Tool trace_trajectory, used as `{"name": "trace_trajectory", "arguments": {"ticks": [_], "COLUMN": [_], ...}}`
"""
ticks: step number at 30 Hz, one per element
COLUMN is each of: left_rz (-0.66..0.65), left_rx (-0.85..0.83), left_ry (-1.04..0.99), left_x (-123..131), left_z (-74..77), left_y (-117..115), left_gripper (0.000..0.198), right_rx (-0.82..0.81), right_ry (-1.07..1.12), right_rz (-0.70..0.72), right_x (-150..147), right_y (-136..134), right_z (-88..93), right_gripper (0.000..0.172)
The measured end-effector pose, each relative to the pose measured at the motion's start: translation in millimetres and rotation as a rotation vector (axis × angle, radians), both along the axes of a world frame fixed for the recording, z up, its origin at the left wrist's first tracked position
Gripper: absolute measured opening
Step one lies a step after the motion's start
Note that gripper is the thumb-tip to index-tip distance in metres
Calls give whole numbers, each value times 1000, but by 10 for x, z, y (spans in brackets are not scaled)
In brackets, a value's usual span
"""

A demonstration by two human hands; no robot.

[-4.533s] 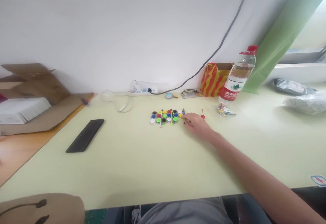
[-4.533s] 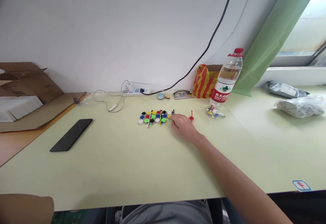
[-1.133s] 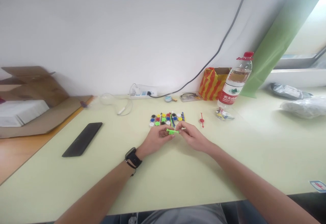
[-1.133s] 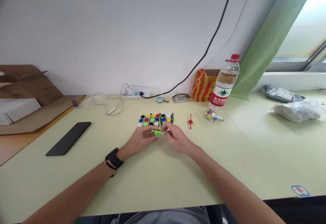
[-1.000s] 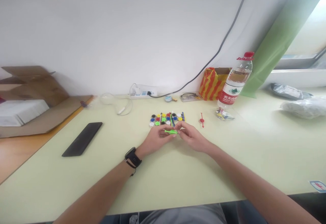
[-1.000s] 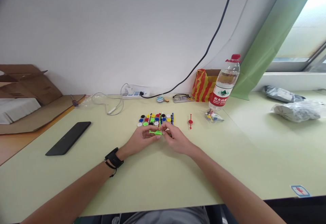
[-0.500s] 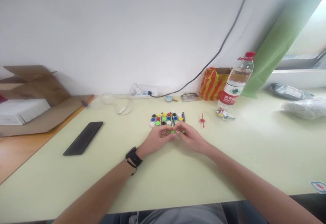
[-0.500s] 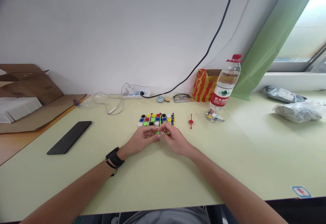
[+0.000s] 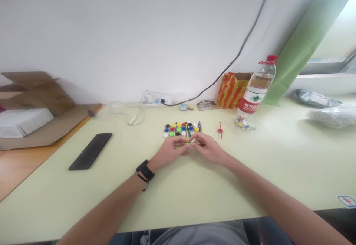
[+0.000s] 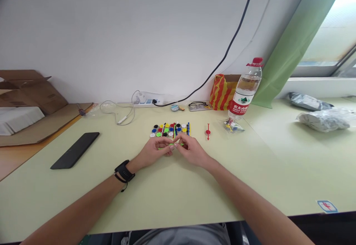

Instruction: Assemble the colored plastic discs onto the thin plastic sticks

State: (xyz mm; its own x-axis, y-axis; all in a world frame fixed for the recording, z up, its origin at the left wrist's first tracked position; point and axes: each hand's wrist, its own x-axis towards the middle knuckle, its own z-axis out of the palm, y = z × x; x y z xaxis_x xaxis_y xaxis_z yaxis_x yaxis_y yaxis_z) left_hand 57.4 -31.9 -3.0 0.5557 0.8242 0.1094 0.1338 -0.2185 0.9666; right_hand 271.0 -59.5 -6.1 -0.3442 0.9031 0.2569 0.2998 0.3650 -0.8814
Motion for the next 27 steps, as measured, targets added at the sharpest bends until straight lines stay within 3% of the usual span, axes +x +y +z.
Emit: {"name": "trace_trajectory", "arguments": {"ticks": [13,19,23,27], "left_rz": [-73,14,45,84], "left_rx": [-118,-118,-100,-121], "left_ry": [-147,-147,-152,-186], "left_x": [-39,-57,-43,-38], "left_z": [16,-43,-73,-60], "left_y": [44,102,116,112], "left_gripper": [27,38,38,37], "right_rx": [-54,61,64,26], "right_ry": [91,33,-22,39], "right_rz": [-44,-191,-90,-66], "right_x": [42,56,67,25], "right_y": [45,79,67,16], "right_z": [-21,-97,-94,-81], "right_gripper": [23,24,19,48]}}
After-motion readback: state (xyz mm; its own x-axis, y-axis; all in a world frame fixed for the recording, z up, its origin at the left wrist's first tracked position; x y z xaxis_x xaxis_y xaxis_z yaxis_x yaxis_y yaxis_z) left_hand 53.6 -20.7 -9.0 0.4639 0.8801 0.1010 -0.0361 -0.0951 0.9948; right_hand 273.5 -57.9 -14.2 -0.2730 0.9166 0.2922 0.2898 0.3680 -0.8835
